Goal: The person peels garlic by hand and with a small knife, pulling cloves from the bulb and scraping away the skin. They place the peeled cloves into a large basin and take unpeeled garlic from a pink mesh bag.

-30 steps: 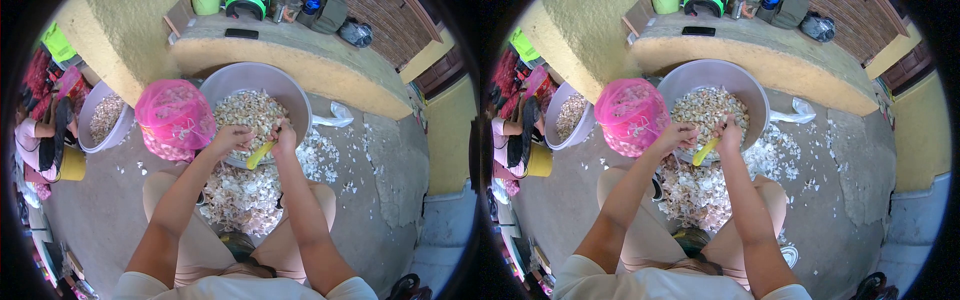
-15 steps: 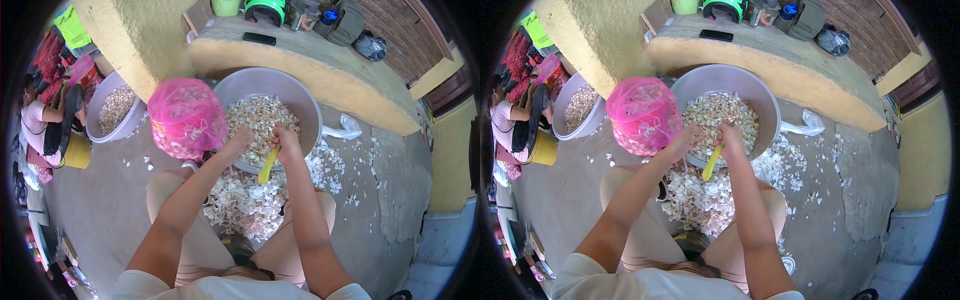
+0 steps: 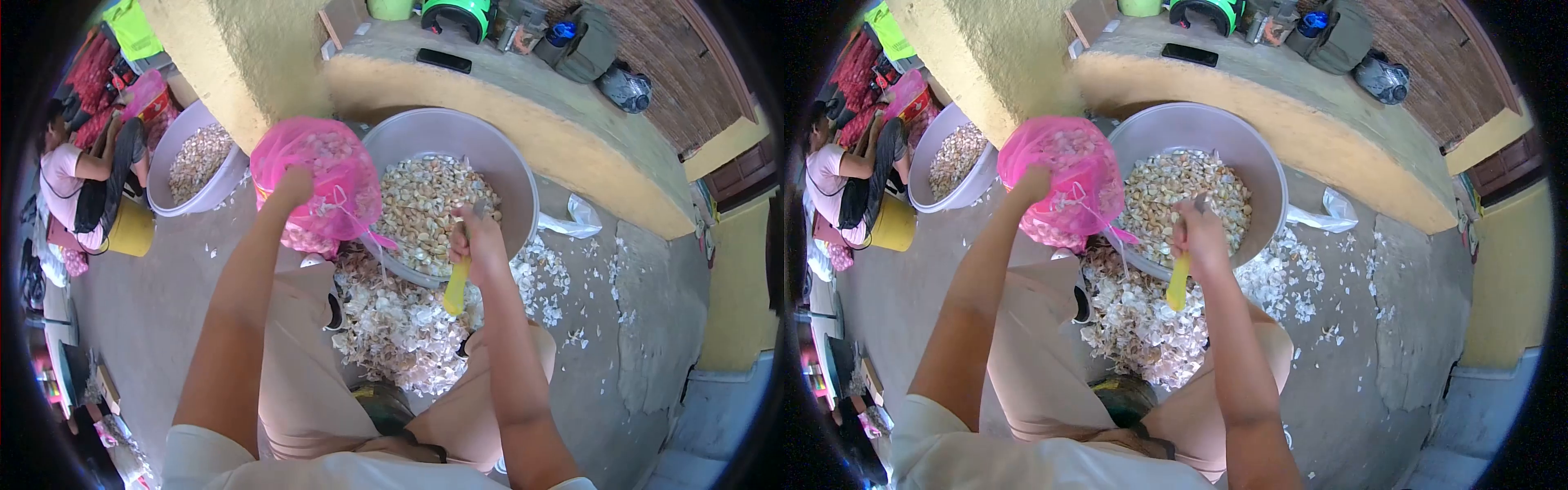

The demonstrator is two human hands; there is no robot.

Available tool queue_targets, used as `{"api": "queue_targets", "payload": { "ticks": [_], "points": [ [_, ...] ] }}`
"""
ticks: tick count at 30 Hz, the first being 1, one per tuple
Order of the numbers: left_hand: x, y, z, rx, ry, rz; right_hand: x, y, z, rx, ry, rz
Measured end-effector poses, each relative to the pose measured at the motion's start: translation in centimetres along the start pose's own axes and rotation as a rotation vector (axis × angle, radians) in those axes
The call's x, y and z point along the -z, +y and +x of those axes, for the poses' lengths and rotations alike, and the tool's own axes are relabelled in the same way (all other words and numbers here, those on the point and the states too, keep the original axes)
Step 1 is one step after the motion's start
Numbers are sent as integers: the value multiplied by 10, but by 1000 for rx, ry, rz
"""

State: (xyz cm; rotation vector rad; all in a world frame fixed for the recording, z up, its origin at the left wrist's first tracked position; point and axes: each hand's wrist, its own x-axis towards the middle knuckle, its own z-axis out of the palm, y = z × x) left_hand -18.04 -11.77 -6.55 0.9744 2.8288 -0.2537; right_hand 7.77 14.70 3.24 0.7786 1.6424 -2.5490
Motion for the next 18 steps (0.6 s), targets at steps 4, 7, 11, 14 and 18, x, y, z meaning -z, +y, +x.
{"api": "queue_targets", "payload": {
  "ticks": [4, 7, 11, 14, 18],
  "points": [
    [-42, -38, 28, 402, 318, -628, -11, -4, -11, 102, 77, -568],
    [-53, -46, 41, 474, 254, -545, -3, 2, -11, 248, -10, -825],
    [-79, -55, 58, 269, -64, -242, -3, -4, -16, 335, -72, -1069],
    [-80, -62, 62, 180, -353, -152, -2, -12, -15, 280, -85, -1049],
    [-75, -68, 67, 139, -604, -82, 3, -15, -14, 223, -92, -1042]
  ]
}}
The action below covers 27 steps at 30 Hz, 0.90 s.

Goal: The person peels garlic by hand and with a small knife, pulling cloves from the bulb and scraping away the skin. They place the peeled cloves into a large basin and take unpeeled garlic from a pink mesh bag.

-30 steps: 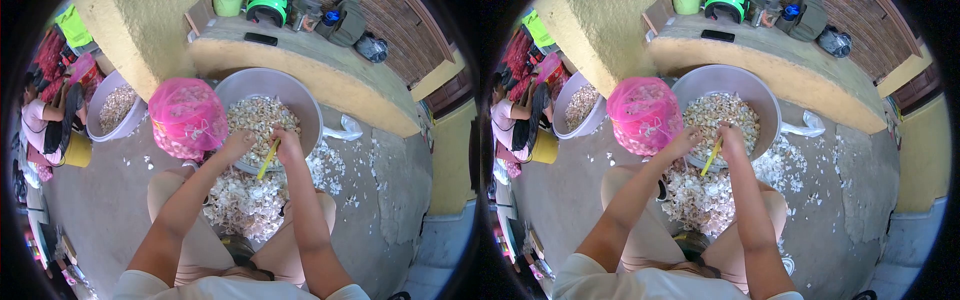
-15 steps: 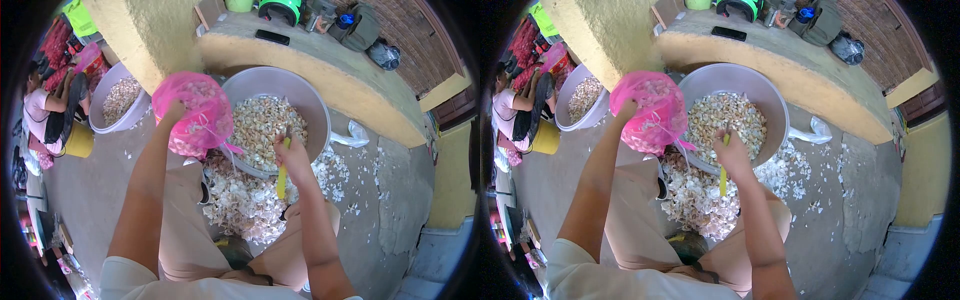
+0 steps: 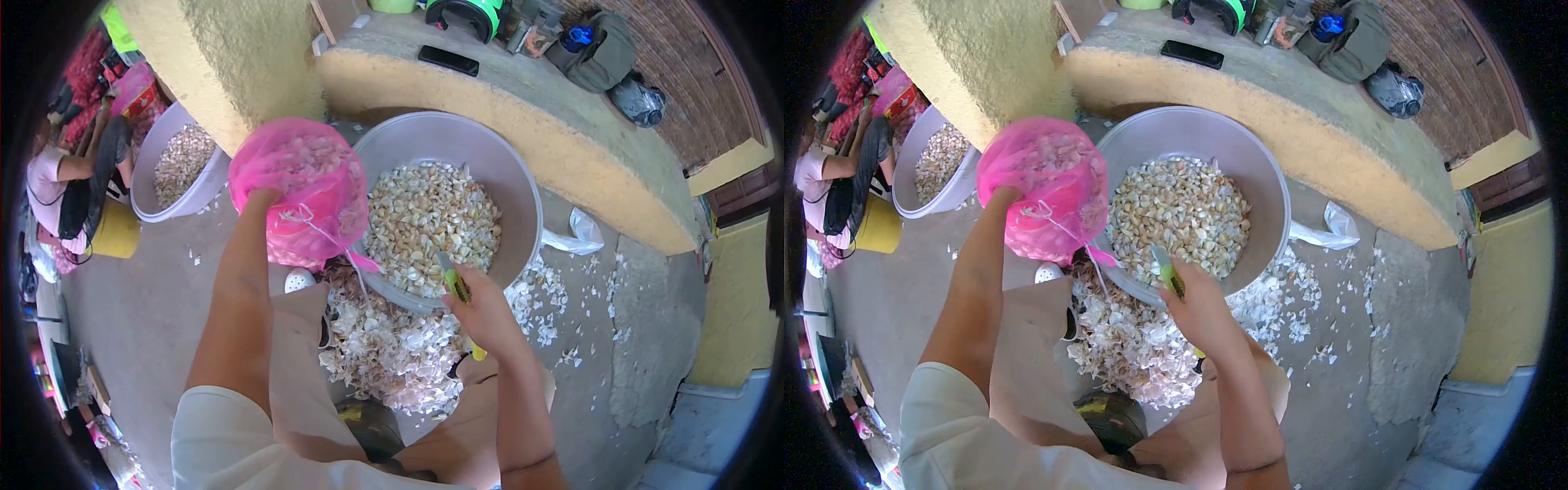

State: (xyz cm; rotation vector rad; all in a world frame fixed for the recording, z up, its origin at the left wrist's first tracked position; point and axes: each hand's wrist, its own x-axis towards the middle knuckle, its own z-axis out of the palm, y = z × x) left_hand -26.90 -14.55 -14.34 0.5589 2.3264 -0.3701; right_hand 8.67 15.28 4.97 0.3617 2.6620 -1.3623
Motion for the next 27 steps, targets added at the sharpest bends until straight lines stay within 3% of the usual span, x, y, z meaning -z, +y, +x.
{"api": "queue_targets", "payload": {
  "ticks": [17, 27],
  "points": [
    [-10, -6, 10, 120, 481, -158, 1, 4, -4, 47, -49, -44],
    [0, 1, -1, -6, 838, -208, 0, 6, -6, 75, -43, -49]
  ]
}}
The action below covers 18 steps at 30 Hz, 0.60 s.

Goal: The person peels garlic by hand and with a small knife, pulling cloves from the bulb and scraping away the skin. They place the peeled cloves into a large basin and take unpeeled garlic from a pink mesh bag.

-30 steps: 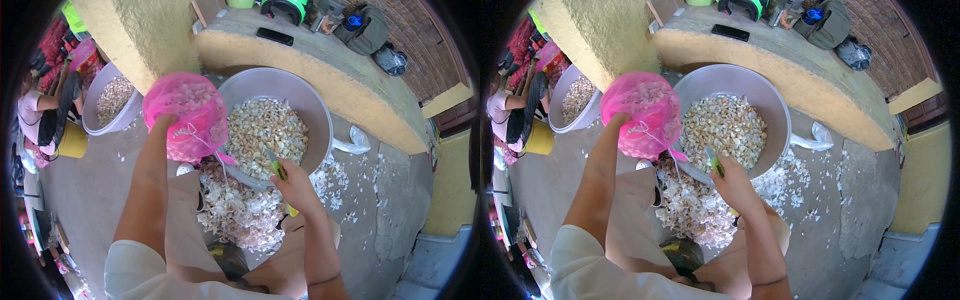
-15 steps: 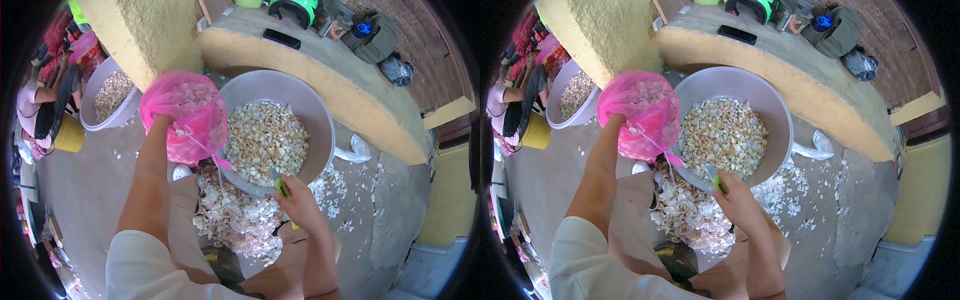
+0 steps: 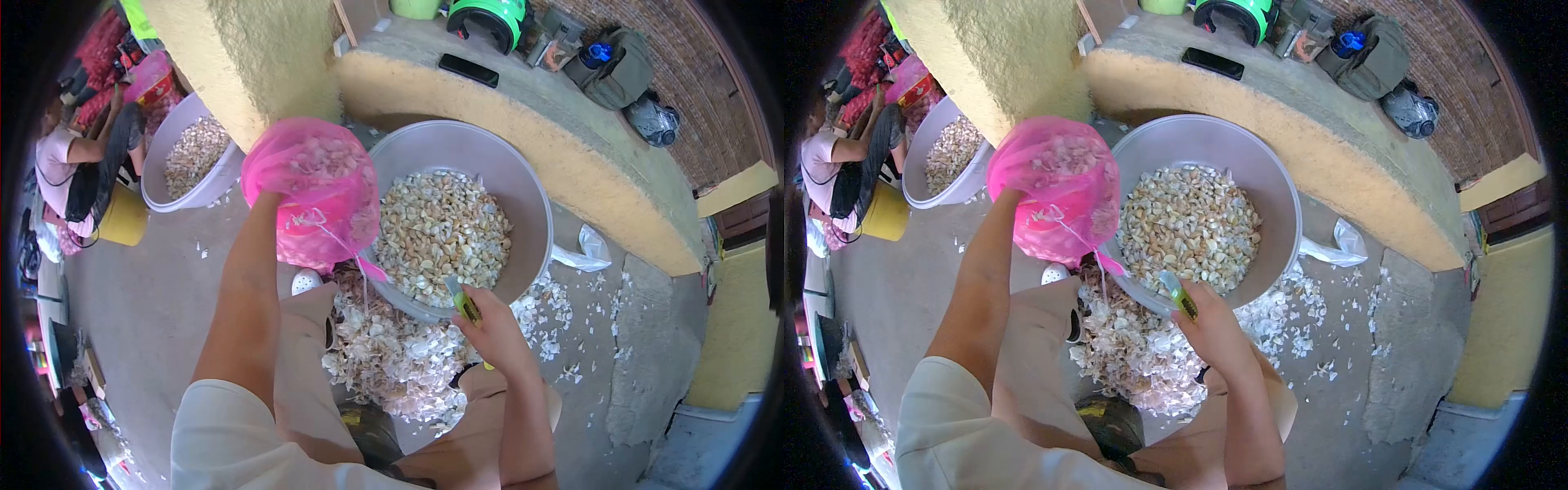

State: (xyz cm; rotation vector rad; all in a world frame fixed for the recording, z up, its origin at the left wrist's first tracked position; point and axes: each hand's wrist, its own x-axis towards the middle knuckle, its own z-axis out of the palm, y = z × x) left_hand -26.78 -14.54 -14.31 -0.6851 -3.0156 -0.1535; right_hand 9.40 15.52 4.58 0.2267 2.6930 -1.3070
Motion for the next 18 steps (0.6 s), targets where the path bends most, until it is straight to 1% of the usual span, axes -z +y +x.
{"api": "queue_targets", "payload": {
  "ticks": [3, 9, 13, 18],
  "points": [
    [2, 9, 1, -67, 79, 68, -3, 2, -2, 20, 6, -37],
    [-14, 28, 7, -158, 185, 369, -5, 3, -4, 22, 6, -44],
    [7, 48, 6, -57, 132, 240, -6, 4, -2, 43, 16, -38],
    [34, 78, -12, 112, 77, 173, -6, 4, -1, 44, 27, -33]
  ]
}}
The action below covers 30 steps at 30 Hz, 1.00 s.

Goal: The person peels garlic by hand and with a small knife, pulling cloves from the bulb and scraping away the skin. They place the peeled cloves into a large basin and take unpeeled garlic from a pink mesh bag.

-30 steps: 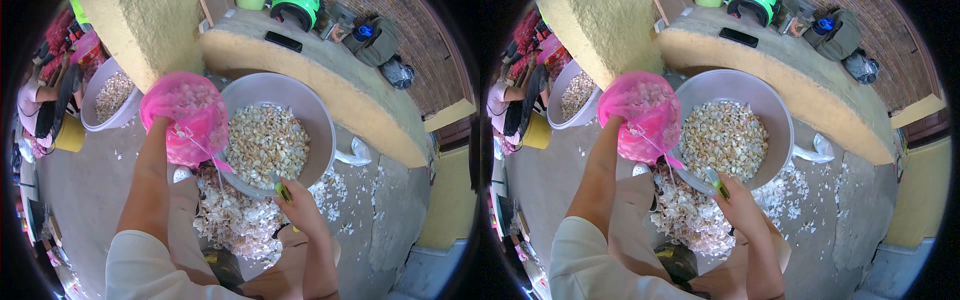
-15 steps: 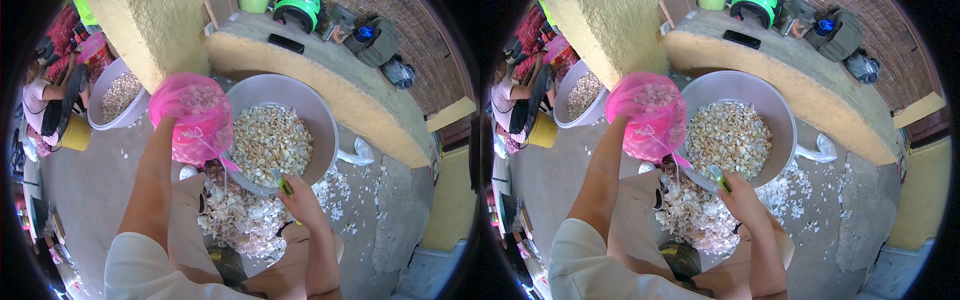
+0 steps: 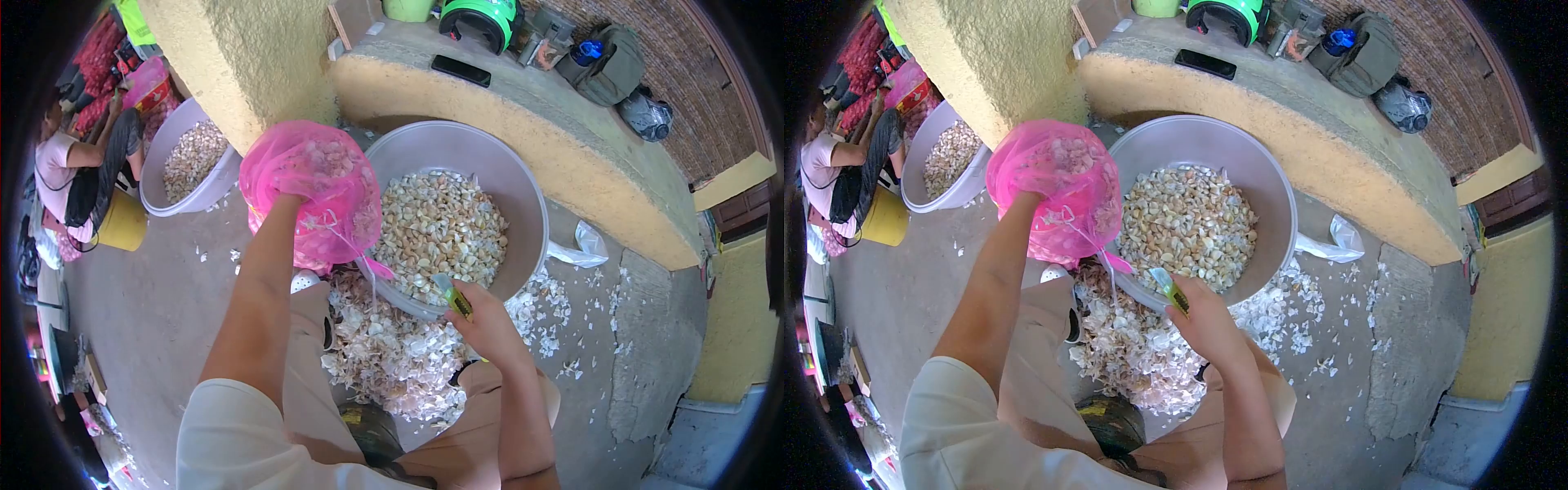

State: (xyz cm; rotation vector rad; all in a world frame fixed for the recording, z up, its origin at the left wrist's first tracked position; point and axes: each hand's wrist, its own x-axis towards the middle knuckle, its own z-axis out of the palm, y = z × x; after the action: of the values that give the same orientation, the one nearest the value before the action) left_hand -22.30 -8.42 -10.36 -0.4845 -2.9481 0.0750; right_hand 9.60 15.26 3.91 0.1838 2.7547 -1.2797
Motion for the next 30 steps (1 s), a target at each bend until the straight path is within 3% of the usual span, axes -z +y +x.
{"api": "queue_targets", "payload": {
  "ticks": [3, 6, 9, 12, 17, 21, 25, 27, 30],
  "points": [
    [7, -2, -3, 19, -33, -180, 1, 0, 1, -4, 0, -18],
    [-14, -33, 11, -16, -180, -670, 2, -2, 2, -35, -19, -25],
    [-17, -39, 2, -179, 26, -642, 4, -3, -1, -43, -54, 5],
    [-13, -33, 3, -211, 103, -513, 0, 1, -3, 56, 27, -36],
    [-18, -16, 2, -21, -23, -227, 2, -3, -5, -22, 7, 2],
    [-17, -9, 3, 57, -100, -168, 2, 5, -3, -20, -15, 0],
    [-6, -14, 4, 76, -167, -293, 3, 3, -3, -67, 11, 17],
    [5, -22, 3, 87, -224, -436, 7, -1, -2, -145, 12, 43],
    [24, -29, -4, 190, -377, -765, 9, -1, -3, -100, 33, 40]
  ]
}}
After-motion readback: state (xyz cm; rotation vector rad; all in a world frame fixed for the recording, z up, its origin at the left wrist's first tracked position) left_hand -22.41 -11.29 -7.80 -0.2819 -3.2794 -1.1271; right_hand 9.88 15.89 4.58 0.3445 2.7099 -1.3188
